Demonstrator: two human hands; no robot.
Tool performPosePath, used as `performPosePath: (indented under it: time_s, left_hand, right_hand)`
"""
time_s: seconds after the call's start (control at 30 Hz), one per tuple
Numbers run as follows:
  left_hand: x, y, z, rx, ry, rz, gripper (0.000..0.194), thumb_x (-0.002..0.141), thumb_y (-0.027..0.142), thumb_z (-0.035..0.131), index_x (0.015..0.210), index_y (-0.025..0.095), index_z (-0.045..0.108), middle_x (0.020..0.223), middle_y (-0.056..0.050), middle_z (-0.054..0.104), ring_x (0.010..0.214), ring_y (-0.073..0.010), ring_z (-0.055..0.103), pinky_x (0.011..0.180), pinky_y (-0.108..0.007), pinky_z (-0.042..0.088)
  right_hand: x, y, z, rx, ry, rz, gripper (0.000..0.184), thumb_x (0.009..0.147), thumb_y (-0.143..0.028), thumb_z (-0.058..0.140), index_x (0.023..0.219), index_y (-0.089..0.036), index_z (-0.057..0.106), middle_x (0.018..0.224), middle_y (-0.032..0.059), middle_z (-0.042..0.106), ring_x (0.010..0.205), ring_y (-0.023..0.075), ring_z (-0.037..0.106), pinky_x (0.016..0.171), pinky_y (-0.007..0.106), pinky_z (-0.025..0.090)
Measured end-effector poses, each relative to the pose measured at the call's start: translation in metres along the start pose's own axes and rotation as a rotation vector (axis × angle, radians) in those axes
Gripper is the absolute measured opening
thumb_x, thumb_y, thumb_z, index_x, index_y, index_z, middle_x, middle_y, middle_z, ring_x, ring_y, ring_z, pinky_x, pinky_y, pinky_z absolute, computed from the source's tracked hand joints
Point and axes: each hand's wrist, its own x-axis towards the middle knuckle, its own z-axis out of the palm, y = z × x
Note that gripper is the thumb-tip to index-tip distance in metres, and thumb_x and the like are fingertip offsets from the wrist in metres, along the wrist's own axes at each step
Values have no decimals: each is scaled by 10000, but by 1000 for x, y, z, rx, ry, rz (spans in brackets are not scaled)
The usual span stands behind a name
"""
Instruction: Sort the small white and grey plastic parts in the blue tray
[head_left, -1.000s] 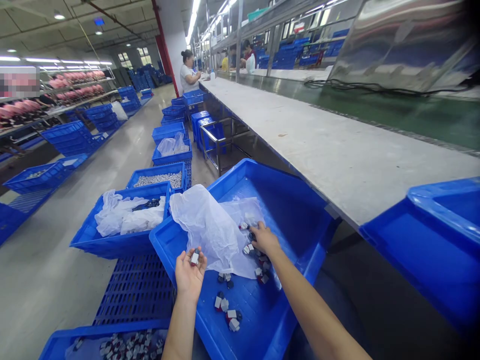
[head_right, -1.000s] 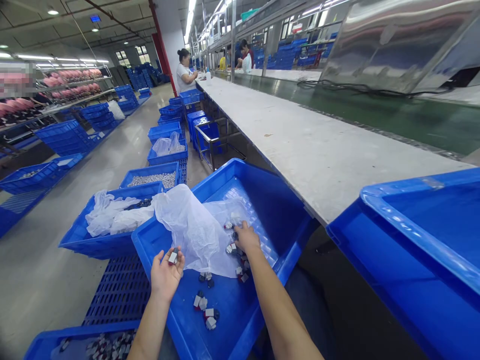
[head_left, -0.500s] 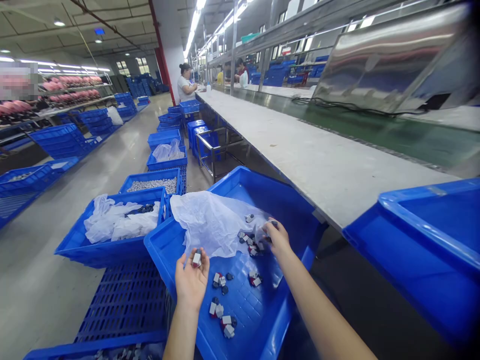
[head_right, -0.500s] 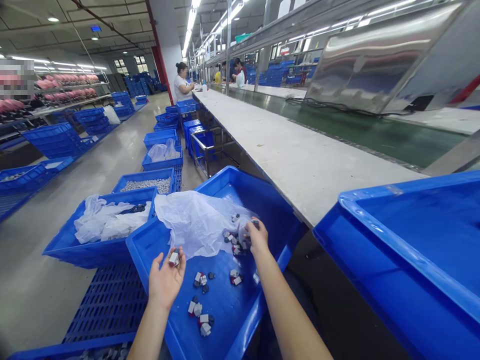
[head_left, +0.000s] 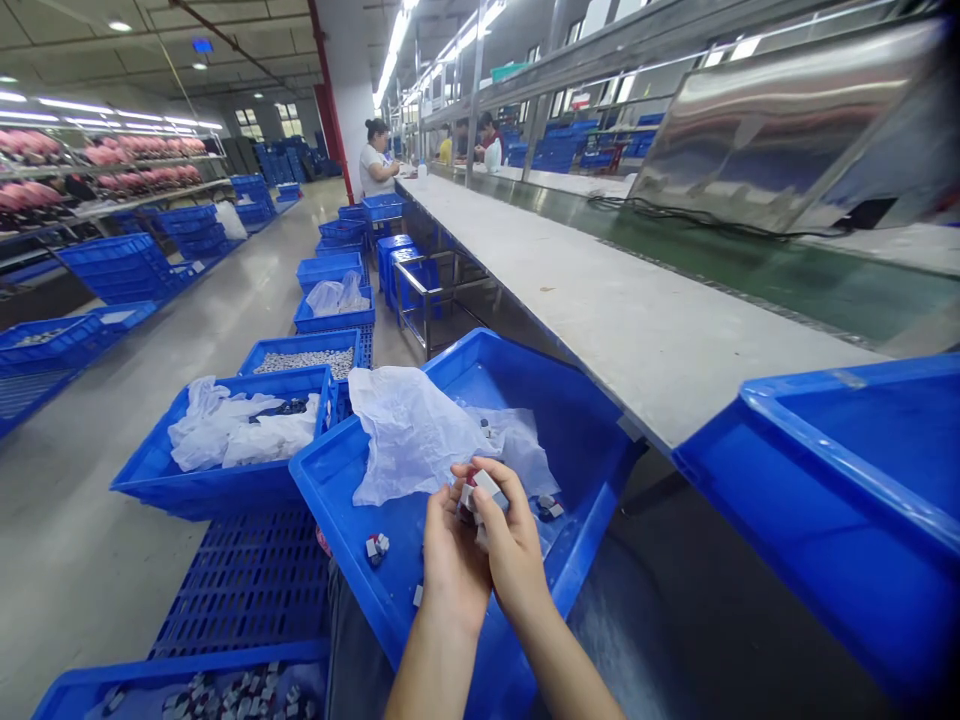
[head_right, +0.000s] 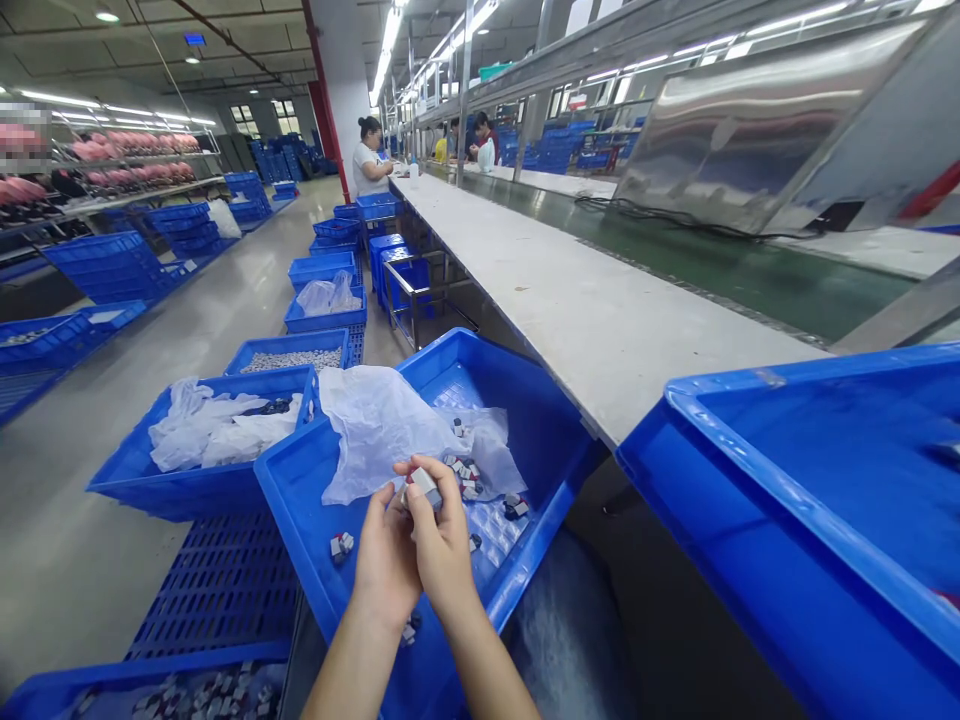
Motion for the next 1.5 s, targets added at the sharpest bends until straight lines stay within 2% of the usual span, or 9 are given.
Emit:
performPosePath:
  time_s: [0.17,0.37,0.5,0.67,0.97,1.17,1.33,1.4,1.5]
  left_hand:
    - [-23,2,10,30,12,113,255,770,288,522,977,170,612,941,-41,638,838,-127,615,817,-214,481]
    - [-46,0,18,43,53,146,302,766,253,487,1055,197,553,974,-65,649,874,-163,629,785,-268,511]
    - [-56,0,14,78,8,203,476,702,125,426,1170,201,465,1012,-94,647,915,-191,625,765,-287,526]
    - [-64,-4,10,216,-84,272,637,654,13,440,1245,245,388,1164,-70,585,1082,-184,538,876,-271,480]
    - [-68,-15,8,383,-120,347,480,726,37,511,1163,233,482,1240,-50,532,1154,-176,476,920,-233,446]
    - [-64,-6,6,32,-89,133,390,713,2,427,1040,177,549,1072,-97,606,994,-150,580,775,-214,504]
    - [-60,7,-6,-366,-260,-60,303,750,107,323,901,97,586,935,-126,592,621,-46,533,406,-103,359]
    - [-60,10,-10,-385,-321,-79,305,778,175,318,867,111,603,936,-115,593,641,-55,530,423,-113,374]
    - [-59,13,-13,-357,-305,-94,352,816,290,310,847,155,635,1005,-95,607,885,-117,566,688,-188,489]
  right_hand:
    - [-16,-2,2,-88,19,-178,249,859,-381,431,1051,-257,527,1120,27,594,1065,173,530,924,337,416]
    - [-25,-15,9,-34,83,-211,305,891,-404,352,1043,-253,568,1143,19,588,1160,158,457,984,316,366]
    - [-27,-22,11,43,86,-71,287,871,-410,400,1008,-248,593,1149,14,585,1154,168,460,969,311,378]
    - [-25,-23,11,493,93,179,267,832,-405,464,978,-230,603,1107,22,615,1081,193,529,967,365,395]
    - [-24,-34,11,991,326,465,186,783,-304,545,912,-191,617,889,28,672,887,150,621,860,307,486]
    - [-23,-41,2,1127,405,613,133,807,-248,482,831,-207,606,769,8,624,711,111,613,668,269,544]
    - [-22,-37,-4,1115,320,461,89,760,-248,538,815,-197,586,719,-21,573,622,83,559,555,200,508]
    - [-23,-35,-4,1060,323,437,97,734,-240,564,815,-191,583,720,-26,570,594,76,540,511,181,481]
    - [-27,-34,-2,977,333,439,134,702,-270,598,813,-195,587,742,-27,577,619,84,548,523,185,479]
